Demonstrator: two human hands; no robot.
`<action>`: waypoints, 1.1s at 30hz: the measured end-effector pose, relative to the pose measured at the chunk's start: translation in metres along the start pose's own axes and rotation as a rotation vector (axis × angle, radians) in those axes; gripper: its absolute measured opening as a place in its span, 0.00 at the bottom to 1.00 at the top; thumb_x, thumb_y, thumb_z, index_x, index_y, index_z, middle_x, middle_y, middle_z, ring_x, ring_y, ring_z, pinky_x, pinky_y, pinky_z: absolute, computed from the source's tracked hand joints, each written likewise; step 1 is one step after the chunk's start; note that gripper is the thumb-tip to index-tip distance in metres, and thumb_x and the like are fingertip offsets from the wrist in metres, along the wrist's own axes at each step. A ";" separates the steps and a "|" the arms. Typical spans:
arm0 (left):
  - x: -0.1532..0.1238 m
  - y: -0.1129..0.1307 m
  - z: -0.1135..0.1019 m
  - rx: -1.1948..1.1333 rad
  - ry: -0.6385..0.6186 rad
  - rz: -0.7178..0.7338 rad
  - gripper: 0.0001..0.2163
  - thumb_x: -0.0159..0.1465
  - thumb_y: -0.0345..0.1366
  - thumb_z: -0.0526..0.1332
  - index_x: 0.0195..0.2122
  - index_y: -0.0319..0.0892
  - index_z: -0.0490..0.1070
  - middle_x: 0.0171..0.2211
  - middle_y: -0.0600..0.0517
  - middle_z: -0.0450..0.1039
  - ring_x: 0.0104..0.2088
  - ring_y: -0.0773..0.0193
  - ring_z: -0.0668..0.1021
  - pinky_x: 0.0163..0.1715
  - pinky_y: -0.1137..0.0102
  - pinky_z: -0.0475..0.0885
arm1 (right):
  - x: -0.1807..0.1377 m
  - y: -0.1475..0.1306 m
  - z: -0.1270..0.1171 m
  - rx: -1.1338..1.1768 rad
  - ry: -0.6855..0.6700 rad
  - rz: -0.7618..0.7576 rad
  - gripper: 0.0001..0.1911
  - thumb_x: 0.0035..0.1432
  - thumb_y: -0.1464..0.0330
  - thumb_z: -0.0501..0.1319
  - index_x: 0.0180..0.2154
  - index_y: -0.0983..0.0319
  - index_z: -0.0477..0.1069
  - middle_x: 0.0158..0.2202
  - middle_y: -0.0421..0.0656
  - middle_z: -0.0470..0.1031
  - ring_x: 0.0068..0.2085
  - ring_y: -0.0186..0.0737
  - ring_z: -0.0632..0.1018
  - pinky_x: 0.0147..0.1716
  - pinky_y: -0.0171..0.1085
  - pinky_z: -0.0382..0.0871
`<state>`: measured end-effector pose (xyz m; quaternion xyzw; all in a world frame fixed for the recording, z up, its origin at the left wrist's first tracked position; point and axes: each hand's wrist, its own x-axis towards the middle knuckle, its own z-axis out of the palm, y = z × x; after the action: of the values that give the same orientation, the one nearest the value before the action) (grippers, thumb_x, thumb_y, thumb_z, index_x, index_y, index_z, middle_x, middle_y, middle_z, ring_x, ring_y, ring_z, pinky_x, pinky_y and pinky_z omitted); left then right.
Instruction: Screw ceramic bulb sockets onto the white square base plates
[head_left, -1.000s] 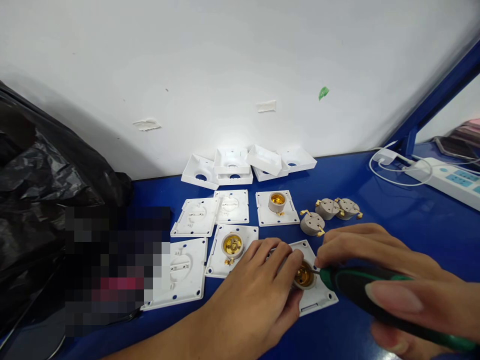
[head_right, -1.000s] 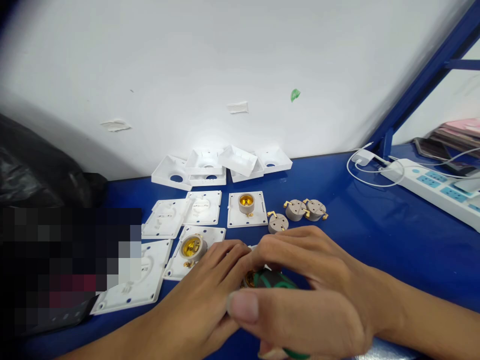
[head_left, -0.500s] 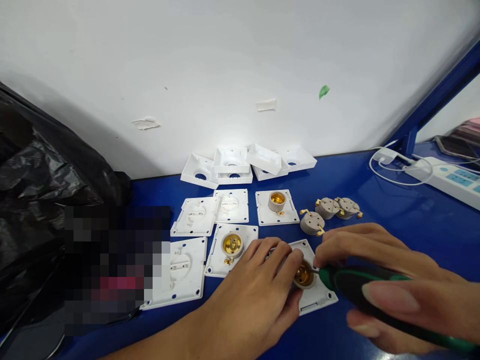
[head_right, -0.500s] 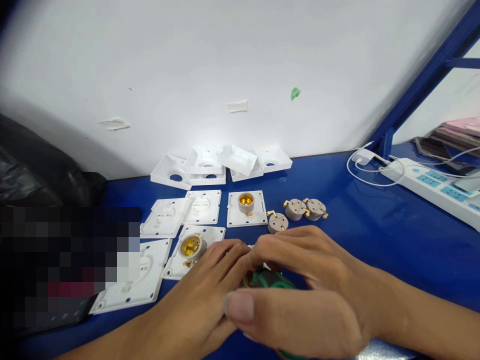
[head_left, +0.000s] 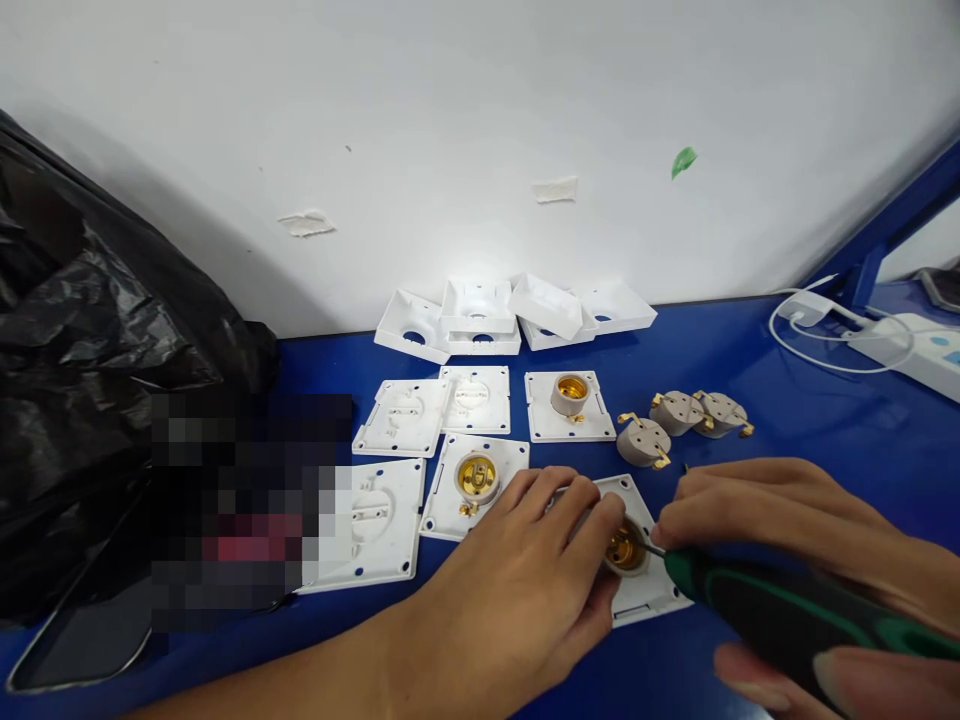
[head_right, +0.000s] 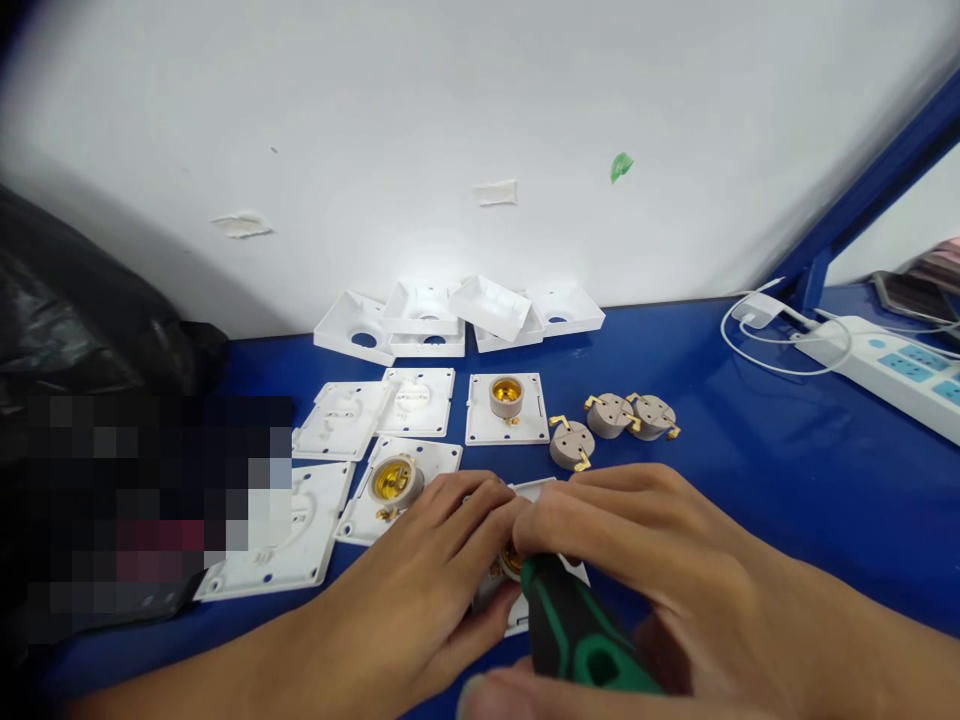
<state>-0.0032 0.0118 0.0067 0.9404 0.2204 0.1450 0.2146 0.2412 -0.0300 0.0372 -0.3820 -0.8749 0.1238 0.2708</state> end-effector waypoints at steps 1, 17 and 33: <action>0.000 0.000 0.000 0.003 0.002 0.005 0.11 0.72 0.31 0.61 0.54 0.39 0.66 0.52 0.46 0.72 0.54 0.51 0.72 0.58 0.55 0.70 | -0.002 0.000 0.001 -0.002 0.001 0.003 0.23 0.59 0.61 0.69 0.56 0.54 0.73 0.39 0.40 0.83 0.40 0.43 0.86 0.45 0.34 0.82; -0.001 -0.002 0.002 0.036 0.001 0.035 0.15 0.73 0.32 0.59 0.60 0.35 0.64 0.53 0.44 0.72 0.55 0.49 0.71 0.59 0.54 0.70 | 0.003 -0.015 0.010 -0.049 0.079 -0.002 0.21 0.63 0.56 0.68 0.54 0.55 0.68 0.37 0.40 0.82 0.37 0.41 0.84 0.42 0.33 0.83; 0.000 -0.005 0.002 0.035 -0.004 0.030 0.13 0.74 0.33 0.58 0.58 0.38 0.64 0.52 0.43 0.73 0.54 0.49 0.72 0.55 0.53 0.71 | -0.041 -0.005 0.017 -0.153 0.005 0.090 0.34 0.56 0.60 0.70 0.62 0.53 0.66 0.46 0.42 0.82 0.48 0.50 0.84 0.54 0.44 0.81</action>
<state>-0.0046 0.0148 0.0029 0.9475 0.2082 0.1425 0.1965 0.2518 -0.0636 0.0095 -0.4410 -0.8630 0.0677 0.2371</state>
